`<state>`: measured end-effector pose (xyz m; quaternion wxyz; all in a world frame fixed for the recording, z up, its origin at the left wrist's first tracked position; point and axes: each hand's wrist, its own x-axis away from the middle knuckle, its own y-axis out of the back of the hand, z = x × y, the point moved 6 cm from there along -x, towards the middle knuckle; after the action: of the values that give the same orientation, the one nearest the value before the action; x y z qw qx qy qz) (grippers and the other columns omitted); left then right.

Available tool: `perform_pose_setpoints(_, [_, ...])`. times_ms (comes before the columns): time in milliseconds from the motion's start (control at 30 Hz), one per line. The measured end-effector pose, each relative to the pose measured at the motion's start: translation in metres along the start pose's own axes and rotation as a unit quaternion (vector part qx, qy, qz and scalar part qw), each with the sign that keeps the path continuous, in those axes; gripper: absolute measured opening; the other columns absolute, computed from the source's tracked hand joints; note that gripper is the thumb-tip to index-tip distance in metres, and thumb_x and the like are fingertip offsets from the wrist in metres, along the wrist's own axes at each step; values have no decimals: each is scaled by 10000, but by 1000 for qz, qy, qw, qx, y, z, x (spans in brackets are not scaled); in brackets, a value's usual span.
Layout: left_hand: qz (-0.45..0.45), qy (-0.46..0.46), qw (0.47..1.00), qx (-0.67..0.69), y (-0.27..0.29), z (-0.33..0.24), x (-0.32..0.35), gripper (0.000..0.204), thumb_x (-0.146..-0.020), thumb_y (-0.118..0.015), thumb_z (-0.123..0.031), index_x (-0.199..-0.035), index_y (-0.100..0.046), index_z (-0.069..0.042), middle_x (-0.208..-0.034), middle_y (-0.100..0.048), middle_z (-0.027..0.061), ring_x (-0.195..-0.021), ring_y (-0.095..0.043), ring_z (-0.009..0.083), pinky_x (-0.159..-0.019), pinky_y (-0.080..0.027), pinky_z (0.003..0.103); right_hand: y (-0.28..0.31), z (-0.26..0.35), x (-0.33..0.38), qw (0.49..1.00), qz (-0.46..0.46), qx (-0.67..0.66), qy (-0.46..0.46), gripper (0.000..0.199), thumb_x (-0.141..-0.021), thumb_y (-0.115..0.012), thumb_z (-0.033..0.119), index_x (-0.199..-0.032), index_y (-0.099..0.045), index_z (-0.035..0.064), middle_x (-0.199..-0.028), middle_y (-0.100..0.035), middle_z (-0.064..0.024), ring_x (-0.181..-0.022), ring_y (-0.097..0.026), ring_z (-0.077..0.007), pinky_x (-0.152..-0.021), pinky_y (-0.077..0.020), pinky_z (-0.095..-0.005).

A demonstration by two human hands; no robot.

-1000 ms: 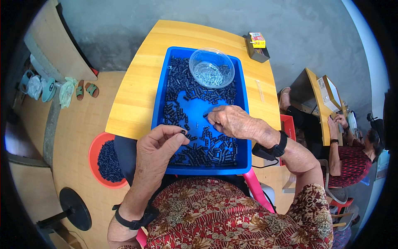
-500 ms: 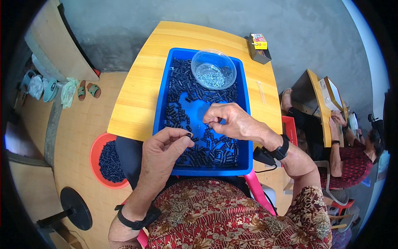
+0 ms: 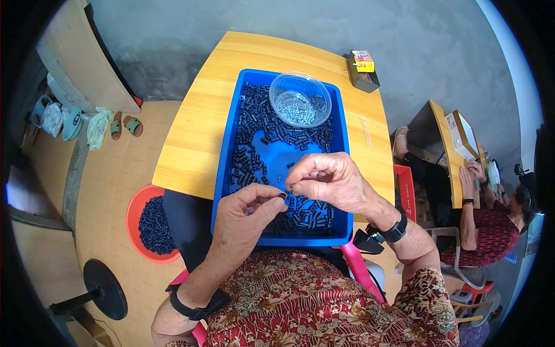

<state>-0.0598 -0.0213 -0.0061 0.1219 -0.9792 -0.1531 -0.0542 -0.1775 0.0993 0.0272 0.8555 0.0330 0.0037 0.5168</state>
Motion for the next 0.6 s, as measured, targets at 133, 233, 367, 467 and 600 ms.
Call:
perform_pose_setpoints(133, [2,-8,1000,-6,-3,0,-1,133,-895,-691,-90,-991,-692,2,-857,-710,37,-802,-637,68,-728,-496,220,6,-5,2,999,-28,-20,-24,87,-899,-690,34,-985,-690,18,-918,-692,-39,-829,-640,-77,-742,-532,-234])
perform_pose_setpoints(233, [5,-9,1000,-16,-4,2,-1,127,-896,-690,-94,-981,-693,-1,-848,-707,32,-784,-624,60,-713,-488,220,3,-9,5,988,-29,-144,-52,105,-914,-681,69,-997,-676,6,-902,-696,-71,-798,-648,-99,-732,-538,-239])
perform_pose_setpoints(367, [10,-4,1000,-12,-7,1,0,121,-896,-690,-97,-975,-694,-5,-837,-703,24,-767,-609,53,-700,-479,219,-1,-10,8,983,-36,-173,-57,132,-921,-686,132,-989,-686,19,-867,-693,-46,-760,-619,-88,-706,-520,-241])
perform_pose_setpoints(467, [9,-14,1000,-23,-8,-2,1,126,-897,-690,-98,-978,-697,-1,-838,-703,22,-769,-611,53,-697,-480,220,0,-14,10,984,-37,-168,-48,128,-920,-685,130,-991,-686,23,-868,-687,-35,-775,-618,-83,-715,-514,-233])
perform_pose_setpoints(600, [23,9,999,-45,-9,-3,1,147,-907,-673,-47,-1040,-682,17,-926,-708,66,-873,-656,106,-796,-514,227,0,-14,14,987,-39,-147,-58,112,-923,-679,127,-980,-684,31,-875,-677,-17,-802,-612,-68,-728,-505,-222])
